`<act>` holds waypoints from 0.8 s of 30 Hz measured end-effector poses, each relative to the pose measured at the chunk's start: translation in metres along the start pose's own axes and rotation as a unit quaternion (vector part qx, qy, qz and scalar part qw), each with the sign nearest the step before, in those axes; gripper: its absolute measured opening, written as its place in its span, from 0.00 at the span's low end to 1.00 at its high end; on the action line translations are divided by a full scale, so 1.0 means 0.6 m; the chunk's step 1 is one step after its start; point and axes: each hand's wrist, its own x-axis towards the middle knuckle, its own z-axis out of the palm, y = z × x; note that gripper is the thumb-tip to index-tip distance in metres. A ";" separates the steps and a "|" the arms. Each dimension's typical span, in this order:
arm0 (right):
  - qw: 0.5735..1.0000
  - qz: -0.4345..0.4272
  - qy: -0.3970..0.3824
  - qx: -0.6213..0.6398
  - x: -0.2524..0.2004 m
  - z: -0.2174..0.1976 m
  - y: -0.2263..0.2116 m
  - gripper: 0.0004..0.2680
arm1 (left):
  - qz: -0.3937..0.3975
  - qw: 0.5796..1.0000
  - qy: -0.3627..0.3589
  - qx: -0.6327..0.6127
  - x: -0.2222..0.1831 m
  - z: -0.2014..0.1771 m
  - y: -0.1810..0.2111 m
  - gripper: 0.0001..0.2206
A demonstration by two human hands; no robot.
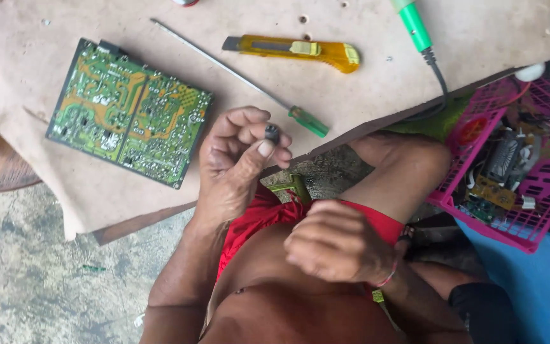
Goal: A person desolders an electronic component from a circuit board using a soldering iron and then inspects it using a utility knife.
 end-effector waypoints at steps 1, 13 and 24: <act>0.998 0.016 0.031 -0.060 -0.012 -0.008 0.008 0.05 | 0.018 1.000 0.004 0.013 -0.002 0.002 -0.004 0.12; 0.916 0.077 0.021 -0.394 0.095 -0.083 0.151 0.08 | 0.202 0.768 0.035 0.606 -0.112 -0.011 0.088 0.06; 0.910 0.065 -0.136 -0.387 0.029 -0.102 0.249 0.13 | 0.148 0.744 0.165 0.630 -0.205 -0.073 0.123 0.06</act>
